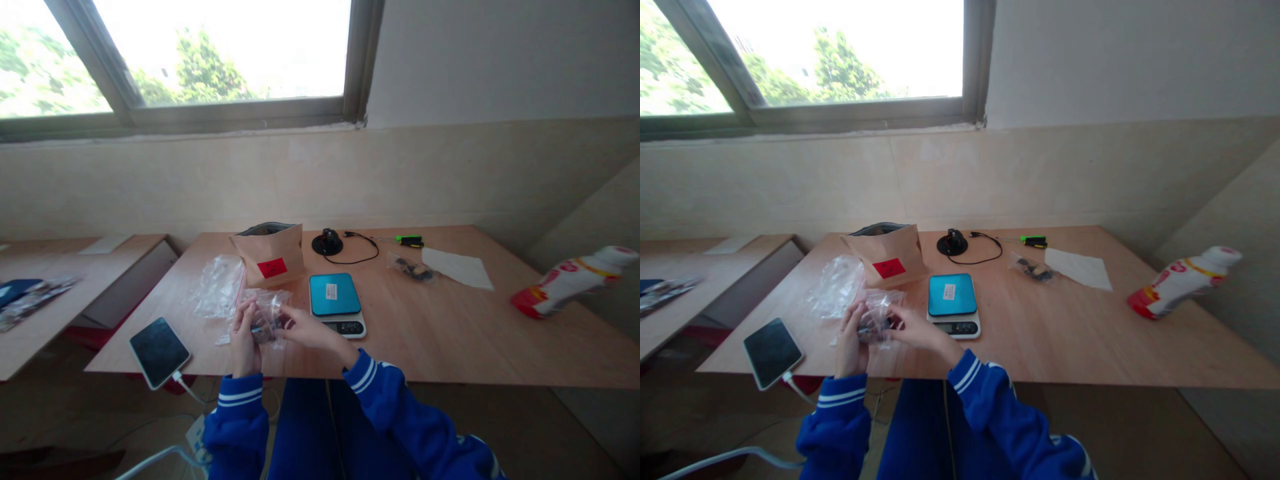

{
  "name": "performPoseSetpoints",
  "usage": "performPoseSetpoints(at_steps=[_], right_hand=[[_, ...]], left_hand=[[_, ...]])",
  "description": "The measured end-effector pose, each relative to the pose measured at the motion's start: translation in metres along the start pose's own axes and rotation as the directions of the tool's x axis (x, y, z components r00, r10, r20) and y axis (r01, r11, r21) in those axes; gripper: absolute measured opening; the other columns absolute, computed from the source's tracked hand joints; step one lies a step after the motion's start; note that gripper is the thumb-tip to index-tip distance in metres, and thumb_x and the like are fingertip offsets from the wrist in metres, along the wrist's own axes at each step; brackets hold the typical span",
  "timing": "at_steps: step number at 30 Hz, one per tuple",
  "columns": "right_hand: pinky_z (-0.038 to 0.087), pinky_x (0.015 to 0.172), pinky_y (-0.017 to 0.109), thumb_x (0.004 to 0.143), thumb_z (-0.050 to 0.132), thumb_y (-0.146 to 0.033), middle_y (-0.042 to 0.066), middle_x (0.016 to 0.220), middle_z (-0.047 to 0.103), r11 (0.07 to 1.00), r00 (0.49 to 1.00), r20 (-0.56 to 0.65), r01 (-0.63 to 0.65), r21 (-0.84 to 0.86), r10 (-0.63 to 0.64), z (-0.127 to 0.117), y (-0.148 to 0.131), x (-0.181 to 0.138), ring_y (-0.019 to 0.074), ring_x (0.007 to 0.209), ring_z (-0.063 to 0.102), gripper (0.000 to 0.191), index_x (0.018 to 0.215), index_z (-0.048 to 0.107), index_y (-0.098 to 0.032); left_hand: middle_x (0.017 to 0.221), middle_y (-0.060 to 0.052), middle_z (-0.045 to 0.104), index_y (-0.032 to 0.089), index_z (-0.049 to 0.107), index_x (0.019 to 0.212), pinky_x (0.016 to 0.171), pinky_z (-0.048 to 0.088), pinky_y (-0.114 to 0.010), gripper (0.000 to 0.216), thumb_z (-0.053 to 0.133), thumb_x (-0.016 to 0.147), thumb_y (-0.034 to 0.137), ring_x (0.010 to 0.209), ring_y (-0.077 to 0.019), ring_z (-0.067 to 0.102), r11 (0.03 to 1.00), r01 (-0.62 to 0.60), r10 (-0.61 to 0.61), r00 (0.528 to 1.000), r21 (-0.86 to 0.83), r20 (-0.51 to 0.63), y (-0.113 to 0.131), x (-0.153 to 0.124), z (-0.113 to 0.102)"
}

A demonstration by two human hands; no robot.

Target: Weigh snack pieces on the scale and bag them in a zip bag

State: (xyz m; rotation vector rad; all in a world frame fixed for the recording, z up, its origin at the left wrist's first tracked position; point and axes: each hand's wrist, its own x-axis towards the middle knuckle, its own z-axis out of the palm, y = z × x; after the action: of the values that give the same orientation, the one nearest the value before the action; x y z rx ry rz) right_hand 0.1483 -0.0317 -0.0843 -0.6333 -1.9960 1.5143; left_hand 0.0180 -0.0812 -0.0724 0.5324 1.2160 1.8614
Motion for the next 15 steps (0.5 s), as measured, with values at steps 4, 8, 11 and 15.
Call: performPoseSetpoints(at_steps=[4,8,11,15], right_hand=[[0.048,0.074,0.028,0.085,0.061,-0.024,0.002,0.094,0.063,0.999,0.991,-0.126,0.039,0.014,-0.037,-0.009,-0.001,-0.005,0.0134,0.08,0.059,0.016,0.1,0.06,-0.02],[0.049,0.077,0.028,0.086,0.059,-0.025,0.003,0.096,0.063,0.986,0.969,-0.238,0.095,0.135,-0.061,-0.022,0.0,-0.006,0.0138,0.084,0.062,0.017,0.101,0.06,-0.02],[0.049,0.073,0.026,0.084,0.061,-0.027,0.003,0.096,0.063,0.986,0.969,-0.238,0.102,0.13,-0.069,-0.028,-0.004,-0.008,0.013,0.082,0.061,0.019,0.102,0.061,-0.021],[0.05,0.072,0.025,0.084,0.062,-0.03,0.003,0.096,0.063,0.982,0.929,-0.354,0.154,0.111,-0.105,-0.042,-0.021,0.0,0.0131,0.084,0.061,0.021,0.102,0.062,-0.02]], left_hand=[[0.076,0.002,0.066,0.018,0.067,0.092,0.055,0.047,-0.017,0.044,0.081,0.056,0.038,0.062,-0.0081,0.06,1.0,0.001,0.0,0.999,0.019,-0.038,0.004,0.005,-0.009],[0.072,0.003,0.065,0.018,0.066,0.092,0.052,0.045,-0.016,0.049,0.083,0.052,0.04,0.056,-0.0064,0.058,0.999,-0.03,0.031,0.997,0.025,-0.066,0.01,0.006,-0.013],[0.072,0.004,0.065,0.019,0.065,0.091,0.051,0.045,-0.016,0.052,0.084,0.048,0.042,0.056,-0.0065,0.058,1.0,0.002,-0.003,0.998,-0.01,-0.065,0.01,0.006,-0.01],[0.071,0.004,0.065,0.019,0.065,0.092,0.05,0.045,-0.015,0.055,0.085,0.047,0.043,0.056,-0.0062,0.058,1.0,0.01,-0.011,0.997,-0.023,-0.082,0.008,0.006,-0.01]])
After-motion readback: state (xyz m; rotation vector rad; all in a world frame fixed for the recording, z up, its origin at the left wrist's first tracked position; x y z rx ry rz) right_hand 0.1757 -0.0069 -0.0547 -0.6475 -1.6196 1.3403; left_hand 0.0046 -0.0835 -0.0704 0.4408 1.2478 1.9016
